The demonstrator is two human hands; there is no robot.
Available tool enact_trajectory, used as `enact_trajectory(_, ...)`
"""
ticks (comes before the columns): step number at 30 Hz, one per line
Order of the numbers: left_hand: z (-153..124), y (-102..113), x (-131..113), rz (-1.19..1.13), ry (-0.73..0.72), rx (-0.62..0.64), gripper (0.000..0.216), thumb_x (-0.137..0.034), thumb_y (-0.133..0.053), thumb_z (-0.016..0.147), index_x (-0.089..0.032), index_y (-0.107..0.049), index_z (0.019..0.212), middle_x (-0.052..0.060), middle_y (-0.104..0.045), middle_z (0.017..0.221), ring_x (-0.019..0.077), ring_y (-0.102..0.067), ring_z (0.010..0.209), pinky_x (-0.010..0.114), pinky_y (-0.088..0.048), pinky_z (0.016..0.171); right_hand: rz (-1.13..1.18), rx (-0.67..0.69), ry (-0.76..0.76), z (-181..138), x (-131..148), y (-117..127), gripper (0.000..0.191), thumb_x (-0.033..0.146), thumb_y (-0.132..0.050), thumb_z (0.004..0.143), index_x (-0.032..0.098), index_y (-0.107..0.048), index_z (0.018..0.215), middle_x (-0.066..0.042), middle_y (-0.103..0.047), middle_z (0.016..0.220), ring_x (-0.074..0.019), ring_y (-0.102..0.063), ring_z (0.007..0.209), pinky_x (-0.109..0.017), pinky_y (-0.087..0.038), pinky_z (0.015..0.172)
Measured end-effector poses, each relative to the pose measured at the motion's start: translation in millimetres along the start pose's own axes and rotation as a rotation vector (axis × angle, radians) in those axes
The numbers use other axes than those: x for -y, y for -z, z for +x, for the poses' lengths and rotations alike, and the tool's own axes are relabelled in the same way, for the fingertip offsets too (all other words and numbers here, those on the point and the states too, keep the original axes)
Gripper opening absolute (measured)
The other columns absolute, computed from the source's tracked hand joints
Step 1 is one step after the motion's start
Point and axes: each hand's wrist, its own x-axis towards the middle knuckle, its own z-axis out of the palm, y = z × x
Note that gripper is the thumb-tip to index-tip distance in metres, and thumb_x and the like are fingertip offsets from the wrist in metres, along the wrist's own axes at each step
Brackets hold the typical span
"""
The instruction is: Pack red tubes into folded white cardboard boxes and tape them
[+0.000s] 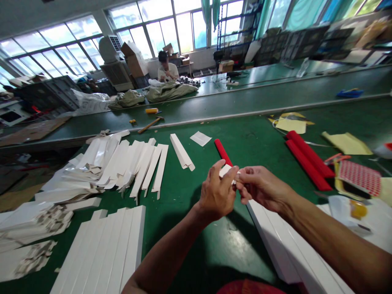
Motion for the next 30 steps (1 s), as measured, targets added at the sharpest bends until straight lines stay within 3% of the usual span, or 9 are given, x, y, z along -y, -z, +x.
enact_trajectory(4, 1, 15, 5, -0.113, 0.020, 0.073, 0.055, -0.018, -0.052, 0.079, -0.015, -0.049, 0.134, 0.017, -0.051, 0.132, 0.0292, -0.051, 0.124, 0.047, -0.045, 0.106, -0.052, -0.083, 0.061, 4, -18, 1, 0.049, 0.045, -0.086, 0.057, 0.019, -0.050, 0.076, 0.003, -0.063, 0.054, -0.0118, -0.054, 0.037, -0.026, -0.050, 0.040)
enact_trajectory(7, -1, 14, 3, -0.240, 0.071, 0.082, 0.053, -0.019, -0.055, 0.078, -0.019, -0.052, 0.130, 0.014, -0.052, 0.132, 0.0272, -0.052, 0.124, 0.044, -0.046, 0.105, -0.238, -0.209, 0.115, 17, -46, 1, 0.046, 0.057, -0.074, 0.067, 0.021, -0.050, 0.083, 0.008, -0.052, 0.044, -0.0113, -0.043, 0.029, -0.023, -0.036, 0.032)
enact_trajectory(9, -3, 2, 0, -0.273, 0.146, -0.055, 0.047, -0.023, -0.062, 0.077, -0.019, -0.054, 0.124, 0.013, -0.054, 0.125, 0.0264, -0.054, 0.120, 0.042, -0.049, 0.101, -0.409, -0.283, 0.182, 26, -64, -3, 0.040, 0.052, -0.072, 0.067, 0.022, -0.050, 0.081, 0.006, -0.054, 0.048, -0.0118, -0.045, 0.035, -0.023, -0.033, 0.036)
enact_trajectory(11, -4, -13, 1, -0.236, 0.281, -0.301, 0.047, -0.025, -0.069, 0.075, -0.019, -0.053, 0.118, 0.012, -0.055, 0.116, 0.0256, -0.057, 0.113, 0.042, -0.051, 0.097, -0.581, -0.327, 0.311, 31, -76, -8, 0.033, 0.042, -0.072, 0.065, 0.022, -0.049, 0.078, 0.003, -0.059, 0.056, -0.0138, -0.053, 0.048, -0.024, -0.035, 0.044)
enact_trajectory(14, -8, -18, 13, -0.174, 0.486, -0.480, 0.052, -0.019, -0.069, 0.074, -0.020, -0.047, 0.121, 0.011, -0.057, 0.113, 0.0236, -0.059, 0.109, 0.042, -0.049, 0.097, -0.730, -0.143, 0.395, 35, -85, -12, 0.028, 0.035, -0.071, 0.065, 0.022, -0.049, 0.077, 0.004, -0.056, 0.056, -0.0134, -0.052, 0.052, -0.023, -0.033, 0.049)
enact_trajectory(17, -22, 4, 43, -0.131, 0.679, -0.355, 0.067, -0.013, -0.067, 0.071, -0.020, -0.038, 0.131, 0.011, -0.056, 0.118, 0.0223, -0.062, 0.102, 0.039, -0.052, 0.090, -0.727, 0.115, 0.242, 50, -94, -5, 0.025, 0.041, -0.068, 0.073, 0.020, -0.055, 0.079, 0.007, -0.050, 0.051, -0.0105, -0.046, 0.045, -0.022, -0.031, 0.045)
enact_trajectory(23, -102, 50, 124, 0.253, 1.066, 0.141, 0.069, -0.013, -0.065, 0.067, -0.011, -0.035, 0.130, 0.017, -0.051, 0.130, 0.0241, -0.056, 0.119, 0.034, -0.046, 0.099, -0.786, -0.193, 0.071, 154, -134, -6, 0.024, 0.036, -0.060, 0.080, 0.019, -0.054, 0.065, 0.004, -0.052, 0.048, -0.0109, -0.051, 0.043, -0.022, -0.035, 0.045)
enact_trajectory(26, -140, 62, 159, 0.305, 1.170, 0.237, 0.065, -0.013, -0.063, 0.067, -0.012, -0.038, 0.127, 0.015, -0.058, 0.121, 0.0240, -0.062, 0.109, 0.034, -0.048, 0.091, -0.857, -0.279, 0.047, 214, -147, -25, 0.021, 0.037, -0.065, 0.077, 0.017, -0.061, 0.071, 0.001, -0.059, 0.056, -0.0123, -0.055, 0.052, -0.022, -0.036, 0.049)
enact_trajectory(30, -169, 73, 190, 0.442, 1.245, 0.331, 0.058, -0.017, -0.062, 0.068, -0.017, -0.045, 0.124, 0.014, -0.060, 0.119, 0.0332, -0.056, 0.115, 0.050, -0.043, 0.095, -0.985, -0.339, 0.058, 267, -150, -50, 0.024, 0.036, -0.074, 0.069, 0.015, -0.067, 0.079, -0.004, -0.063, 0.069, -0.0152, -0.057, 0.065, -0.023, -0.035, 0.053)
